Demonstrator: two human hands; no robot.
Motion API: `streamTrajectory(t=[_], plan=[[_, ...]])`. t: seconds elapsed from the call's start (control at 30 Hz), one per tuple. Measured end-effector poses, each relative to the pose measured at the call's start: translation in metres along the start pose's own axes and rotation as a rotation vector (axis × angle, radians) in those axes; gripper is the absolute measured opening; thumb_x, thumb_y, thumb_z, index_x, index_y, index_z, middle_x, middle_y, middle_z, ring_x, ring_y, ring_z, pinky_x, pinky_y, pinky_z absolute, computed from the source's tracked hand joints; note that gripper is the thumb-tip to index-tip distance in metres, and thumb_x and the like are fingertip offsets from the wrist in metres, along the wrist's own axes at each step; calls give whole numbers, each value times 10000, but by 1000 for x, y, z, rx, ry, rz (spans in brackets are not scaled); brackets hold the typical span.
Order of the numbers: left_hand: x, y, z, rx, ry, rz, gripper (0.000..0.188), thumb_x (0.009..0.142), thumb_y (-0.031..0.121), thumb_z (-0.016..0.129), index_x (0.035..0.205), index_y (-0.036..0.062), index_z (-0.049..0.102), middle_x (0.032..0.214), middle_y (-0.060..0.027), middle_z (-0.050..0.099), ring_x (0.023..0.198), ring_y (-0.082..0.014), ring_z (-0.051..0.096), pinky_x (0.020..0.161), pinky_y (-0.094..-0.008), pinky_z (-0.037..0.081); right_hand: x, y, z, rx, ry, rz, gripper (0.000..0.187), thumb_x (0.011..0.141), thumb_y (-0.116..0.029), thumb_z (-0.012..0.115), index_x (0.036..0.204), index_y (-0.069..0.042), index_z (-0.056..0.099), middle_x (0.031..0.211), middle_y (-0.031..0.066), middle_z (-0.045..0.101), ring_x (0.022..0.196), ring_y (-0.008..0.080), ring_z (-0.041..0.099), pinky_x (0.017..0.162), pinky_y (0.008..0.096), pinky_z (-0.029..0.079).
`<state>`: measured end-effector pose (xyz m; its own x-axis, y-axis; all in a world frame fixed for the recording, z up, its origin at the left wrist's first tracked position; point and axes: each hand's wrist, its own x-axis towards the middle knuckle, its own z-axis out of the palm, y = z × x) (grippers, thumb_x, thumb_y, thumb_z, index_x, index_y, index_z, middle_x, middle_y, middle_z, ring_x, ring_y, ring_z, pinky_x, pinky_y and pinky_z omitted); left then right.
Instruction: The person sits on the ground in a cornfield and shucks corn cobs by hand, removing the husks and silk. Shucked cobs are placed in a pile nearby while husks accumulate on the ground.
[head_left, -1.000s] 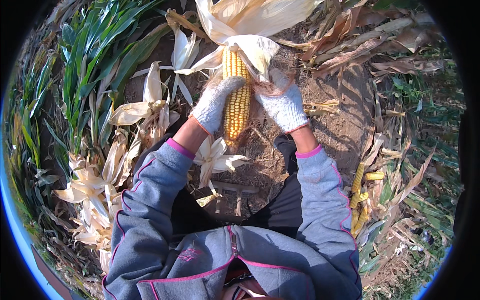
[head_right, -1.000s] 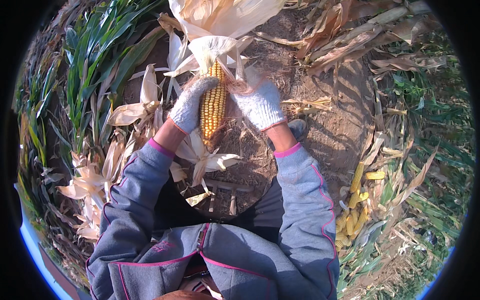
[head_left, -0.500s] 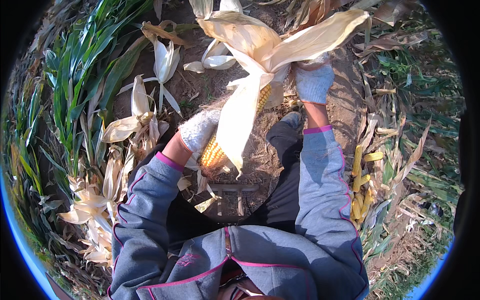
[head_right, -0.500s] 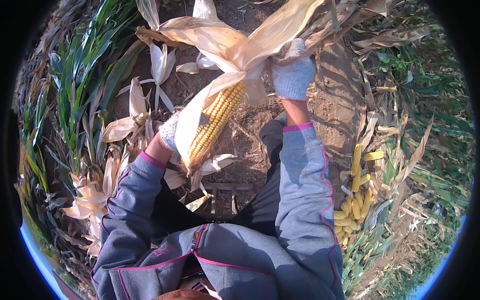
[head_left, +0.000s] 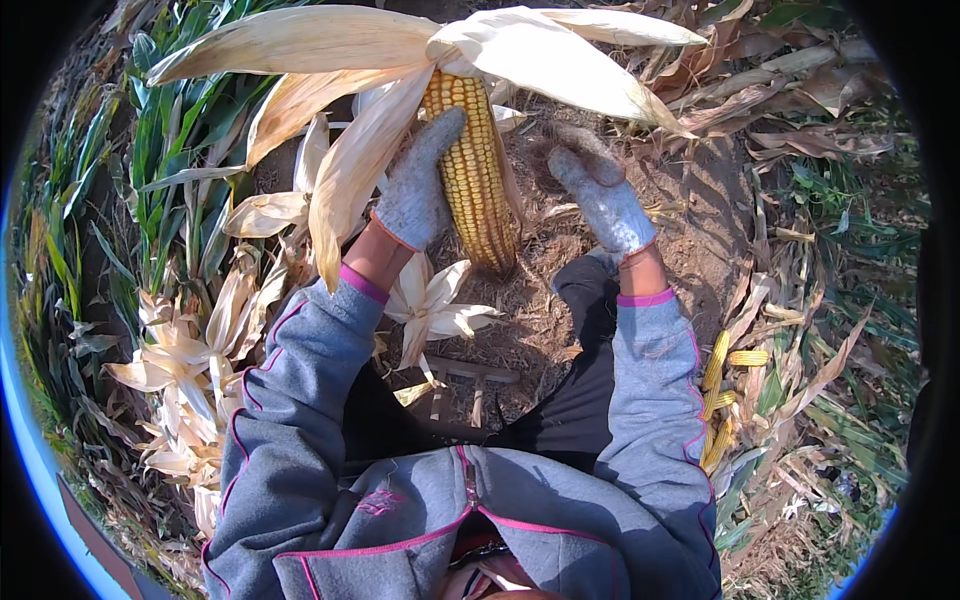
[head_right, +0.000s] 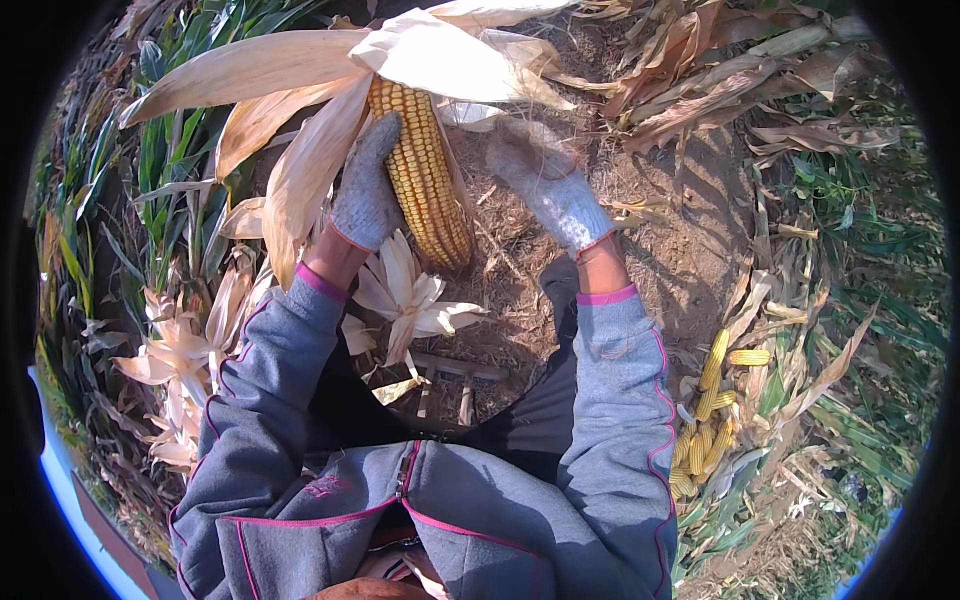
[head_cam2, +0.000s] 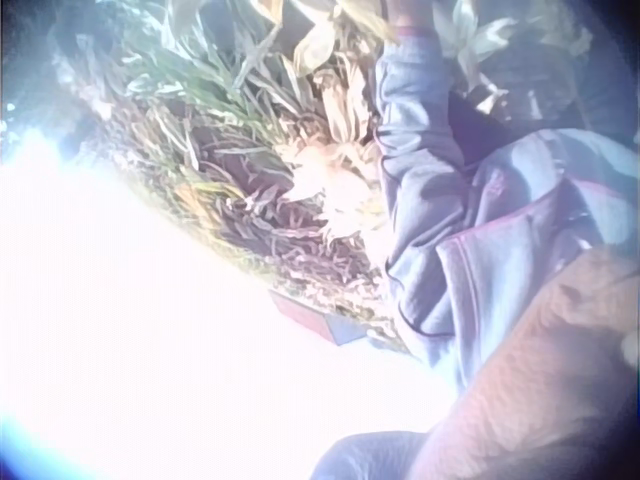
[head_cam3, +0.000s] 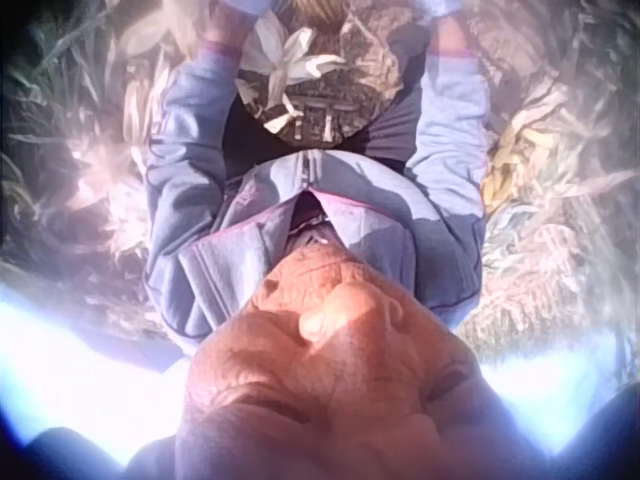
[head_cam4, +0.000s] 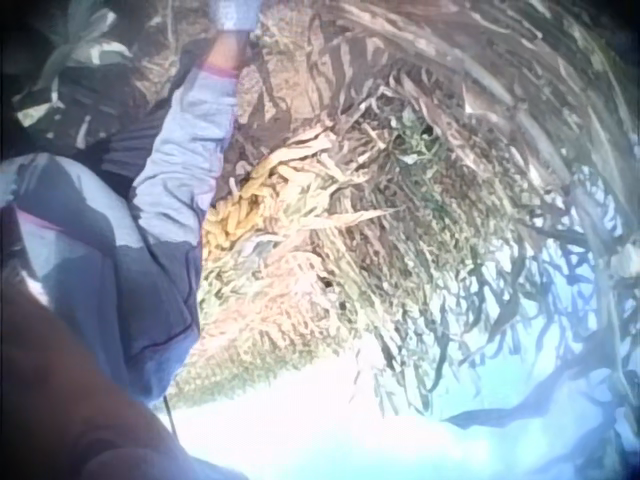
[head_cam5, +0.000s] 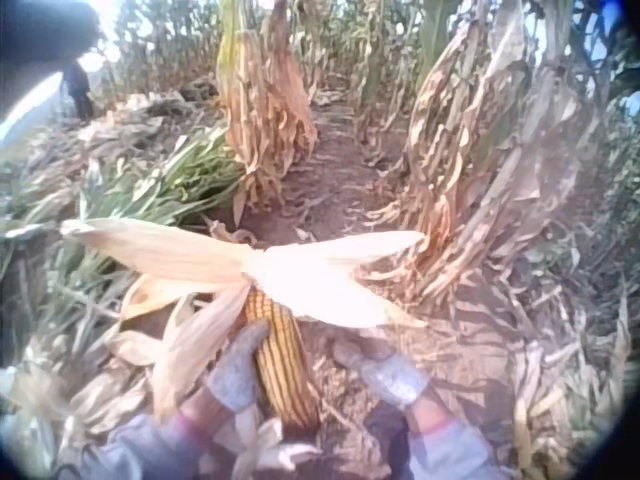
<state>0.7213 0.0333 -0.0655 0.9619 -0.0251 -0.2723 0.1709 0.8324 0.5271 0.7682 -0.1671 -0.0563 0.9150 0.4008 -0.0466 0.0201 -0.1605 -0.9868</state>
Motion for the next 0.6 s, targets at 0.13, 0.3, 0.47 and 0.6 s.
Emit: streamTrajectory(t=[0.13, 0.3, 0.47, 0.6], plan=[[5, 5, -4, 29, 71, 59, 305, 928, 269, 525, 1153, 62, 544, 982, -85, 625, 879, -209, 625, 794, -366, 526, -11, -7, 33, -283, -132, -115, 372, 871, -213, 652, 1154, 10, 559, 1078, 111, 643, 989, 188, 606, 869, 322, 485], [10, 14, -15, -218, 42, -56, 358, 937, 347, 494, 1155, 69, 555, 984, -105, 634, 870, -242, 629, 790, -404, 529, 3, 3, 33, 28, 23, 160, 335, 891, -126, 624, 1199, -9, 569, 1093, 70, 634, 950, 102, 585, 771, 225, 486], [13, 12, -18, -141, 77, -14, 415, 932, 418, 487, 1118, 54, 554, 986, -131, 630, 859, -293, 630, 779, -472, 528, 7, 3, -7, 452, 393, 303, 202, 912, -131, 591, 1112, -125, 619, 810, -30, 602, 539, 36, 477, 453, 178, 377], [20, 33, -22, -195, 157, 92, 441, 909, 455, 510, 1125, 72, 535, 953, -155, 602, 879, -330, 608, 828, -478, 510, 14, -7, -40, 539, 780, 265, 158, 923, -209, 582, 1036, -110, 631, 740, -43, 559, 529, 25, 456, 435, 159, 342]])
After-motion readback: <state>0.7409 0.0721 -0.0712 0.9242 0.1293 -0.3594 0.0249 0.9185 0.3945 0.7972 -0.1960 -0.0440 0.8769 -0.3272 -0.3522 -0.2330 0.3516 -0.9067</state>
